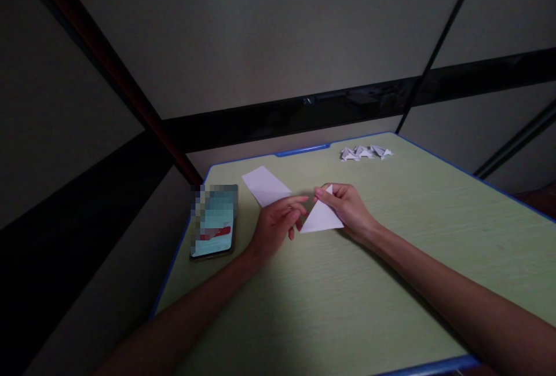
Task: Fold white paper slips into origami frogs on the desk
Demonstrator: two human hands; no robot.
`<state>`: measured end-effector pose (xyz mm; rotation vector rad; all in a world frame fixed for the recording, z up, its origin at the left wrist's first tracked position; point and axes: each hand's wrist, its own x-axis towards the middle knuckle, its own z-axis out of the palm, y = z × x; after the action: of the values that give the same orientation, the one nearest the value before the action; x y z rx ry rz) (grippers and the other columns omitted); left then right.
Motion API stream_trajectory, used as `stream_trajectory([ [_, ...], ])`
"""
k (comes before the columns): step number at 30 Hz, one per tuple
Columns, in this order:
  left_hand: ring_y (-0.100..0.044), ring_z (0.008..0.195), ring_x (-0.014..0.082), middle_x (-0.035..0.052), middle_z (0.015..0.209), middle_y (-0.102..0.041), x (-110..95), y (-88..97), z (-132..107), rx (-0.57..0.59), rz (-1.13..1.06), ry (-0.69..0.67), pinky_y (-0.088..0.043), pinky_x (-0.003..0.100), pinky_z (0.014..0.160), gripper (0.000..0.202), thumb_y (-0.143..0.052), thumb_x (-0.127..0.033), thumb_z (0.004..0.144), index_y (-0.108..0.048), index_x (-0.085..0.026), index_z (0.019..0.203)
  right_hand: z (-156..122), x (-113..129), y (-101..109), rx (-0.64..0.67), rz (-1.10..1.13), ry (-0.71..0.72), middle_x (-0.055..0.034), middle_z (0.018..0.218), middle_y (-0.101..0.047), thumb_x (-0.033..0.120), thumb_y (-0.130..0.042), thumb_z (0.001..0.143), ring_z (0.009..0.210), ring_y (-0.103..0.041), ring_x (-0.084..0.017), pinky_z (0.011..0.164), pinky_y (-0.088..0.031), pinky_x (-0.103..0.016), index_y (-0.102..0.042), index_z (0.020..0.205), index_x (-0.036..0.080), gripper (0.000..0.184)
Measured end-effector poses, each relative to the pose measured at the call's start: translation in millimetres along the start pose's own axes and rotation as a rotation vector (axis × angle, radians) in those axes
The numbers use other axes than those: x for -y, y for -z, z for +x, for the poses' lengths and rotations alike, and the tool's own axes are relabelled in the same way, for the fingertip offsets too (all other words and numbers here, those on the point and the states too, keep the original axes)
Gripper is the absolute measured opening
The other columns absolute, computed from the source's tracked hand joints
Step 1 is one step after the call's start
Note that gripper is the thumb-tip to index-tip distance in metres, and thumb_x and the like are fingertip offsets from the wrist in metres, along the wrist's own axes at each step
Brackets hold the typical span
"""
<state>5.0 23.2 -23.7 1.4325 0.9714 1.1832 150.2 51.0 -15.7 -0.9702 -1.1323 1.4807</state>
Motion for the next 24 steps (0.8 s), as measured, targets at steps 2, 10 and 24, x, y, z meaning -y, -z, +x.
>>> stream_trajectory([
  [2, -0.046, 0.048, 0.0054, 0.0022, 0.076, -0.057, -1.5, 1.6, -0.2, 0.061, 0.119, -0.071, -0.033, 0.016, 0.037, 0.019, -0.055, -0.023, 0.069, -0.064, -0.017, 0.084, -2.0, -1.2, -2.2, 0.057, -0.011, -0.031, 0.0054, 0.037, -0.047, 0.039, -0.068, 0.052, 0.031, -0.035, -0.004, 0.031, -0.021, -0.017, -0.053, 0.051, 0.013, 0.030],
  [10, -0.048, 0.053, 0.0073, -0.0005, 0.058, -0.053, -2.9, 3.1, -2.9, 0.117, 0.383, -0.299, -0.039, 0.019, 0.051, 0.013, -0.055, -0.018, 0.070, -0.067, -0.018, 0.067, -4.5, -7.6, -4.6, 0.195, -0.048, -0.039, 0.0058, 0.038, -0.049, 0.039, -0.063, 0.060, 0.031, -0.035, -0.002, 0.032, -0.021, -0.015, -0.056, 0.055, 0.012, 0.028],
  [24, -0.052, 0.055, 0.0077, 0.0015, 0.070, -0.051, 3.2, 1.4, 7.2, 0.117, 0.058, 0.075, -0.046, 0.020, 0.047, 0.018, -0.055, -0.027, 0.066, -0.055, -0.011, 0.056, 0.1, -9.9, -0.8, 0.010, -0.003, 0.023, 0.0059, 0.043, -0.056, 0.012, -0.070, 0.046, 0.036, -0.047, -0.005, 0.037, -0.032, -0.015, -0.057, 0.063, 0.013, 0.022],
])
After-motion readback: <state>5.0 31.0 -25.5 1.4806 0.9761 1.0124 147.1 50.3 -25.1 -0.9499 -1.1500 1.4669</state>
